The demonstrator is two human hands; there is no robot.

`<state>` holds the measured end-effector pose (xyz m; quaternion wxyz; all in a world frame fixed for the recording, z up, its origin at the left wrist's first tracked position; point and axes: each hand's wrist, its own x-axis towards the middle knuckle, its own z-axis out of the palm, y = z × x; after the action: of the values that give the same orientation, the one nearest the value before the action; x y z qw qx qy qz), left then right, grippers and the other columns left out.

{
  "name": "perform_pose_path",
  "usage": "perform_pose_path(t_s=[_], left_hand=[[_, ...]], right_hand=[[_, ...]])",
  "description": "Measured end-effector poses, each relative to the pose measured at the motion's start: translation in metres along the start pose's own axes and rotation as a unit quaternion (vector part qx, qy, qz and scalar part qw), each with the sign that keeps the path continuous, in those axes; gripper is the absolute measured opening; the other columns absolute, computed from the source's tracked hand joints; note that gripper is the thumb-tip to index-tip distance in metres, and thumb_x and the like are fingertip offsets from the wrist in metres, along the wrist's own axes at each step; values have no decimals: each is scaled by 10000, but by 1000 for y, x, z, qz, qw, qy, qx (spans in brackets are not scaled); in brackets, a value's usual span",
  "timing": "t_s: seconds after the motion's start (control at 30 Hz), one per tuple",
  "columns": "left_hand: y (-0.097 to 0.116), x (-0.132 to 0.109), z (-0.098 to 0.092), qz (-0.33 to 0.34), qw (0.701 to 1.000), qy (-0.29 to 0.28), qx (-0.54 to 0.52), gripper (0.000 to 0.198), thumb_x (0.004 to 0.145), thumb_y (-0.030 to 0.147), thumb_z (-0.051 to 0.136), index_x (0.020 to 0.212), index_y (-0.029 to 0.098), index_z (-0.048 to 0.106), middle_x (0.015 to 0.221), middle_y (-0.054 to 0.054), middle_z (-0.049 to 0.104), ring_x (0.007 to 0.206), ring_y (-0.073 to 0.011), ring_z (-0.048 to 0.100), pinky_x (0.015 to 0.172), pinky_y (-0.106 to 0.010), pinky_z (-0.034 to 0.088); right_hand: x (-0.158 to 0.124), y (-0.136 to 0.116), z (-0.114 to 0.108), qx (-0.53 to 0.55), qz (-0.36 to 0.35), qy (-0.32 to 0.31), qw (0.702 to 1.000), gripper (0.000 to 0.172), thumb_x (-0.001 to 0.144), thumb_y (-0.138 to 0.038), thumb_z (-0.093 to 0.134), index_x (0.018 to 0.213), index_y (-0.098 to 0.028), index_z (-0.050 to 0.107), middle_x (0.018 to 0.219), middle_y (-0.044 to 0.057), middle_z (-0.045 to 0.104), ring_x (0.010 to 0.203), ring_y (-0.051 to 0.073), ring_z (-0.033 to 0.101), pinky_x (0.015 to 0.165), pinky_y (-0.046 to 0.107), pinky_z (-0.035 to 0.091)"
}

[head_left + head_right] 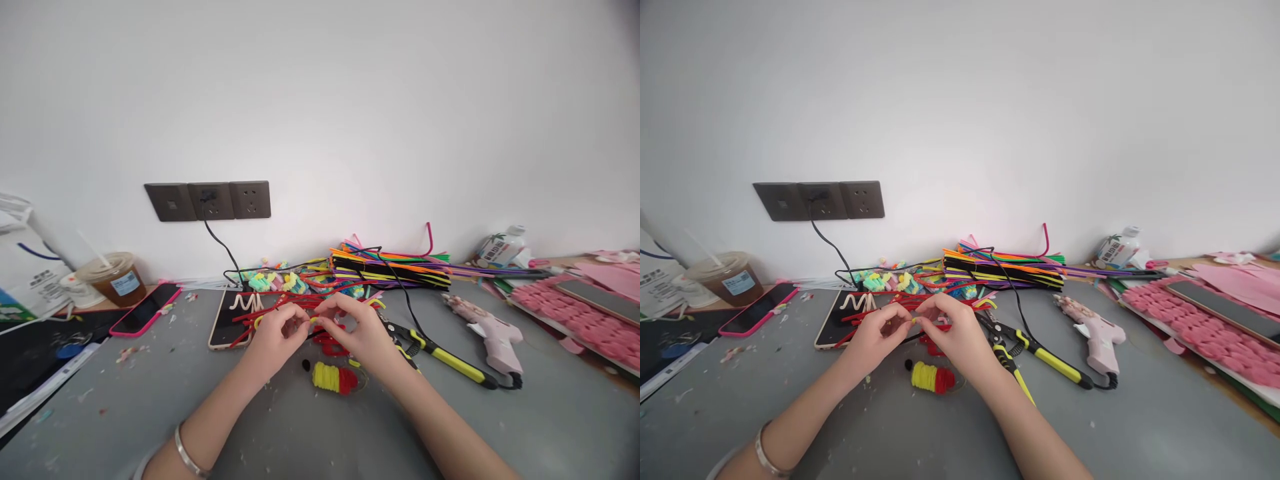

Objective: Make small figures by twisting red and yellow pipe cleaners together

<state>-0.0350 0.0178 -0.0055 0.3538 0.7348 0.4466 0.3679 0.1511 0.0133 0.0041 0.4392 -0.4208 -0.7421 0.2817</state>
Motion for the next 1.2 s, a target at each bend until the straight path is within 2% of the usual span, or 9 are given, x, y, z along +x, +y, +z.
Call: perform_pose_path(t_s=[0.23,0.37,0.53,0.73,0.97,1.2], left_hand=[[0,0,1,69,997,23,35,118,863,199,528,760,188,584,714,27,502,573,-90,431,535,-216,340],[-2,-1,4,87,994,58,42,100,870,201,543,788,194,599,746,17,538,582,-90,461,539,-210,369],[-5,-4,7,144,980,117,73,63,864,164,577,849,212,614,797,10,566,659,-96,530,585,-199,417],[-3,-5,7,197,965,148,90,96,859,121,582,823,209,589,795,12,560,656,-89,539,565,-184,425],[0,-5,6,222,955,161,109,118,871,114,560,805,210,578,786,5,549,710,-113,573,644,-220,472],[3,-6,5,230,953,167,107,106,888,156,558,803,210,592,789,-7,573,730,-130,586,686,-253,505]], right_hand=[[-1,-2,6,9,62,-6,998,72,839,-227,568,776,-202,590,735,0,620,651,139,517,592,247,387],[0,-1,4,71,119,-25,990,184,851,-353,565,766,-190,572,659,-19,527,598,127,443,554,249,343],[2,-4,2,159,156,-47,974,353,812,-529,588,728,-192,524,643,-40,449,559,105,375,512,239,298],[2,-6,2,187,179,-65,964,427,766,-603,620,714,-192,515,606,-57,404,519,86,302,481,232,253],[0,-11,0,221,201,-86,950,425,761,-594,643,714,-188,522,622,-54,414,529,80,310,476,218,256],[-2,-5,-4,285,237,-112,922,345,767,-503,698,745,-184,570,672,-26,519,569,84,420,509,195,348]])
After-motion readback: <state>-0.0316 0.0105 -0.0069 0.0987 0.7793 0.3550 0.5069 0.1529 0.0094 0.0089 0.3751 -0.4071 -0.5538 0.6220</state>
